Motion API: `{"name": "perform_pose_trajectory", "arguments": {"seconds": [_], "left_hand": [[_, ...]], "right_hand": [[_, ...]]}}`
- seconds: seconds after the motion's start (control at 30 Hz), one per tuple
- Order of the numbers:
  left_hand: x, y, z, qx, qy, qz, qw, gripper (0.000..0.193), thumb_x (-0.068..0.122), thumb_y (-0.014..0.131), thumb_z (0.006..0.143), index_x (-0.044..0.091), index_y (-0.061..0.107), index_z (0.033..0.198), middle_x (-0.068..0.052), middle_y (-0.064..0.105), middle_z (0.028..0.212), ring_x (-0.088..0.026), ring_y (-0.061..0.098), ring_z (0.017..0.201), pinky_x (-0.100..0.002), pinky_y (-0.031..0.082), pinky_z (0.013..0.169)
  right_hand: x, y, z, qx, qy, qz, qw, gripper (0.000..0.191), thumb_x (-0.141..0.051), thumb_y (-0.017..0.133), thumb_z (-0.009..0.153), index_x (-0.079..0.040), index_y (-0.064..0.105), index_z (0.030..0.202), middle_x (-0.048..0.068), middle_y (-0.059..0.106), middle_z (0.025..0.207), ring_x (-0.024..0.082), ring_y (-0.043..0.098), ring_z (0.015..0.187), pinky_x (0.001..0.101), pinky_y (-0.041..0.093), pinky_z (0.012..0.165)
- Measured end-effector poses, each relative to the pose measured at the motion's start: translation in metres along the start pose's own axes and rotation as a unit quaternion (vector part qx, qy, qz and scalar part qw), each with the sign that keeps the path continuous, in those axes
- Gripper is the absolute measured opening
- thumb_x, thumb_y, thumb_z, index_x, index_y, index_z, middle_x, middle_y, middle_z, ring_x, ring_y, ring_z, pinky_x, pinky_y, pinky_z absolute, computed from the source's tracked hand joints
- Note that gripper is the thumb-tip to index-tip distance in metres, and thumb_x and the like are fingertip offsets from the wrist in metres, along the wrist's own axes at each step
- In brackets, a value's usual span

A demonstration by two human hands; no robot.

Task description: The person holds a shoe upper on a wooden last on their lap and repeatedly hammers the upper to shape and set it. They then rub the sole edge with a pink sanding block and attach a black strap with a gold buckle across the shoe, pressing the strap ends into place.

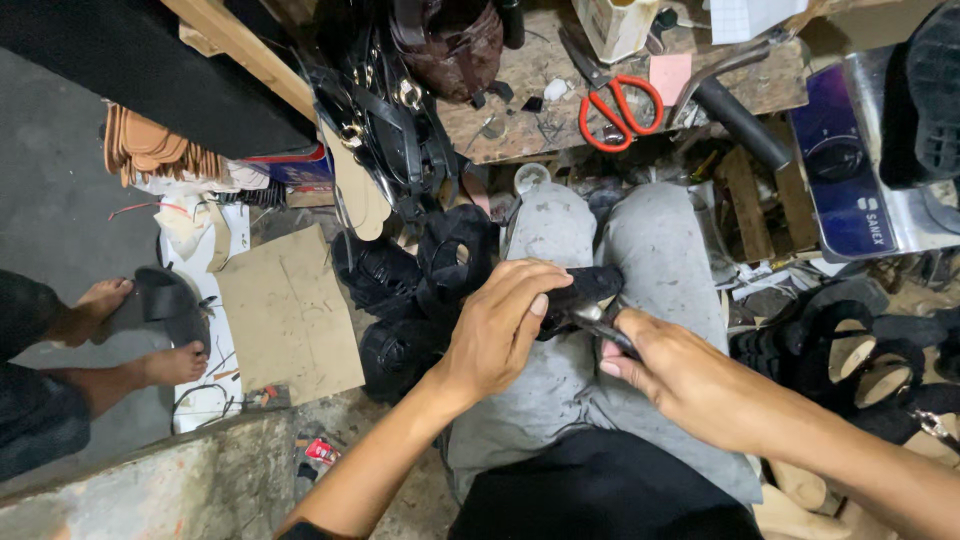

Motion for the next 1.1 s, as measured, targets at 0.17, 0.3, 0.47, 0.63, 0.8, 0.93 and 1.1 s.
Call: {"name": "perform_pose_trajectory", "arguments": {"seconds": [0.17,0.3,0.47,0.63,0.8,0.93,1.1], "left_hand": [[-0.004,0.004,-0.005,-0.018,0.003,-0.003,1.0,0.021,0.002,0.053,0.104,-0.002,0.061,0.122,-0.018,0.067,0.122,-0.038,0.064,0.118,-0.044,0.052,0.105],[-0.005,0.004,-0.004,-0.039,-0.003,-0.004,0.999,0.023,0.002,0.053,0.103,-0.003,0.06,0.125,-0.018,0.066,0.123,-0.038,0.063,0.118,-0.044,0.052,0.103],[-0.002,0.003,-0.003,-0.096,-0.012,-0.005,0.995,0.031,0.001,0.057,0.101,-0.003,0.055,0.131,-0.019,0.06,0.131,-0.039,0.056,0.125,-0.045,0.047,0.11],[0.004,0.006,-0.002,-0.154,-0.017,0.005,0.988,0.039,0.001,0.06,0.097,-0.002,0.051,0.134,-0.018,0.056,0.133,-0.039,0.051,0.126,-0.045,0.043,0.111],[0.007,0.014,0.003,-0.171,0.011,0.038,0.984,0.043,-0.001,0.061,0.091,-0.003,0.051,0.133,-0.019,0.055,0.132,-0.04,0.051,0.124,-0.046,0.043,0.11],[0.005,0.021,0.001,-0.181,0.014,0.054,0.982,0.046,-0.001,0.063,0.088,-0.003,0.05,0.132,-0.02,0.054,0.13,-0.04,0.05,0.125,-0.046,0.042,0.11],[0.001,0.023,0.001,-0.174,-0.009,0.028,0.984,0.04,0.001,0.063,0.093,-0.001,0.052,0.131,-0.018,0.055,0.13,-0.039,0.05,0.125,-0.045,0.043,0.109]], "right_hand": [[-0.022,0.003,-0.01,0.06,-0.092,-0.327,0.939,0.028,0.0,0.06,0.075,0.001,0.051,0.102,0.021,0.057,0.104,0.039,0.061,0.1,0.0468,0.051,0.087],[-0.013,0.007,-0.007,0.075,-0.052,-0.252,0.963,0.028,-0.007,0.064,0.08,0.0,0.05,0.104,0.022,0.058,0.101,0.042,0.064,0.09,0.05,0.053,0.073],[0.013,0.028,0.003,0.129,-0.074,-0.2,0.968,0.028,-0.003,0.065,0.079,0.005,0.048,0.1,0.025,0.059,0.096,0.044,0.065,0.074,0.05,0.055,0.06],[0.024,0.044,-0.001,0.175,-0.107,-0.22,0.954,0.022,-0.001,0.059,0.079,0.002,0.048,0.097,0.025,0.058,0.097,0.043,0.065,0.082,0.0505,0.055,0.066],[0.015,0.033,-0.012,0.168,-0.141,-0.273,0.937,0.023,-0.003,0.057,0.079,0.004,0.048,0.1,0.024,0.059,0.098,0.043,0.066,0.085,0.0498,0.056,0.069],[0.024,0.026,-0.014,0.108,-0.081,-0.179,0.975,0.028,-0.012,0.062,0.088,0.004,0.049,0.106,0.025,0.062,0.096,0.047,0.065,0.083,0.054,0.053,0.068],[0.036,0.04,-0.006,0.12,-0.021,-0.123,0.985,0.028,-0.016,0.063,0.092,0.004,0.049,0.106,0.028,0.064,0.099,0.05,0.064,0.08,0.0553,0.052,0.067]]}}
Point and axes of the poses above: each hand's wrist, its own z-axis towards the middle knuckle, its own y-axis out of the palm, x = y × z, the point moved 6 cm from there along z, towards the middle knuckle
